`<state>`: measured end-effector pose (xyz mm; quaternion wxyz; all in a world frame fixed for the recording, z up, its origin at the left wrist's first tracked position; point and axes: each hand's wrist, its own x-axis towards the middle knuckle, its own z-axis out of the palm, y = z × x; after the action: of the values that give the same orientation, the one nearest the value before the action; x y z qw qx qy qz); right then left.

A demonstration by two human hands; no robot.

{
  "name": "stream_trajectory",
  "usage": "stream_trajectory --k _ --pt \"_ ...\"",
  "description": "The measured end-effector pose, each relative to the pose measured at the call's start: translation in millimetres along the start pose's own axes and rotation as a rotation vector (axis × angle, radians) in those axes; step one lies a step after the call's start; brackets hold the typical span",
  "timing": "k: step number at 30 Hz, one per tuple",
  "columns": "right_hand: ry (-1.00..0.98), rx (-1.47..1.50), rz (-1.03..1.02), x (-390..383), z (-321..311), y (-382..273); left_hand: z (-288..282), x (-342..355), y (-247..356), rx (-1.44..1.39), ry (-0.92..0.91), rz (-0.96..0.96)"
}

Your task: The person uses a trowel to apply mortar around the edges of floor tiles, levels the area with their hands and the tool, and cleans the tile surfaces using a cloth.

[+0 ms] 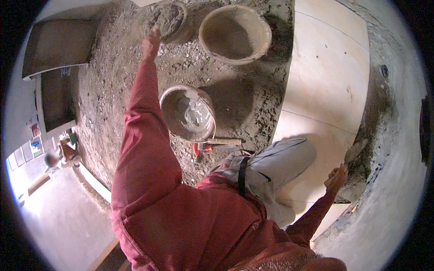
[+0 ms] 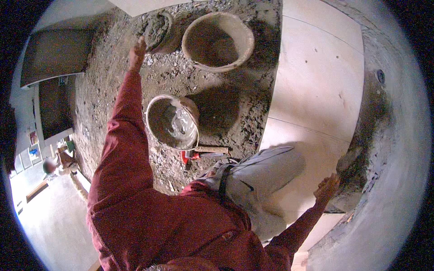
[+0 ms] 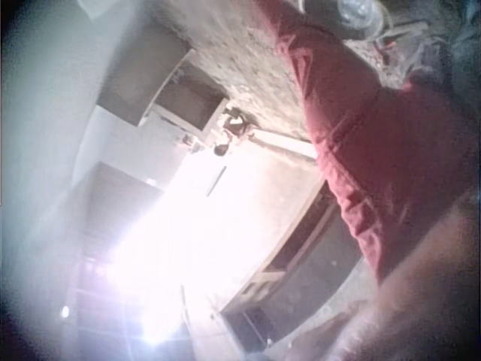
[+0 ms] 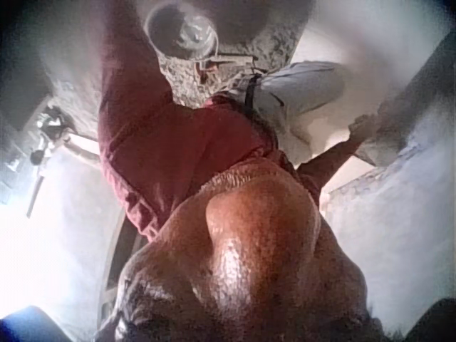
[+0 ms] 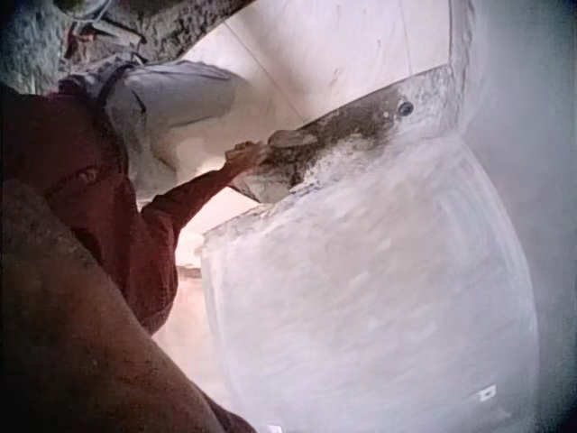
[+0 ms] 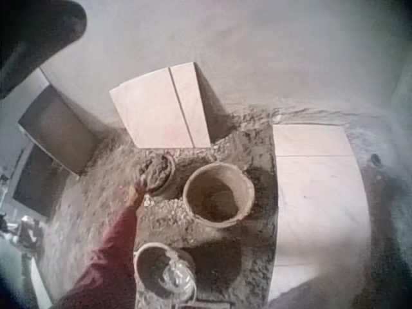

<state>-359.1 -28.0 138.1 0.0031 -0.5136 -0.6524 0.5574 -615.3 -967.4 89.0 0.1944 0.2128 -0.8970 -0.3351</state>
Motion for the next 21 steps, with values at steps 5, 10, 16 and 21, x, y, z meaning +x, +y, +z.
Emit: stream_trajectory --k 5,10,16,21 --pt "0.080 0.097 -0.018 -44.1 -82.9 45.4 -3.6 -16.7 62.3 0.069 -0.099 0.018" --pt "0.062 0.238 0.059 -72.3 -126.9 90.5 -7.8 -20.1 120.3 -0.344 -0.103 -0.169" --pt "0.188 0.021 0.053 -111.7 -146.0 116.0 -0.6 -122.7 174.6 -0.430 -0.292 -0.053" --pt "0.100 0.008 0.062 -121.8 -135.1 105.8 -20.7 -213.3 214.5 -0.781 -0.152 -0.604"
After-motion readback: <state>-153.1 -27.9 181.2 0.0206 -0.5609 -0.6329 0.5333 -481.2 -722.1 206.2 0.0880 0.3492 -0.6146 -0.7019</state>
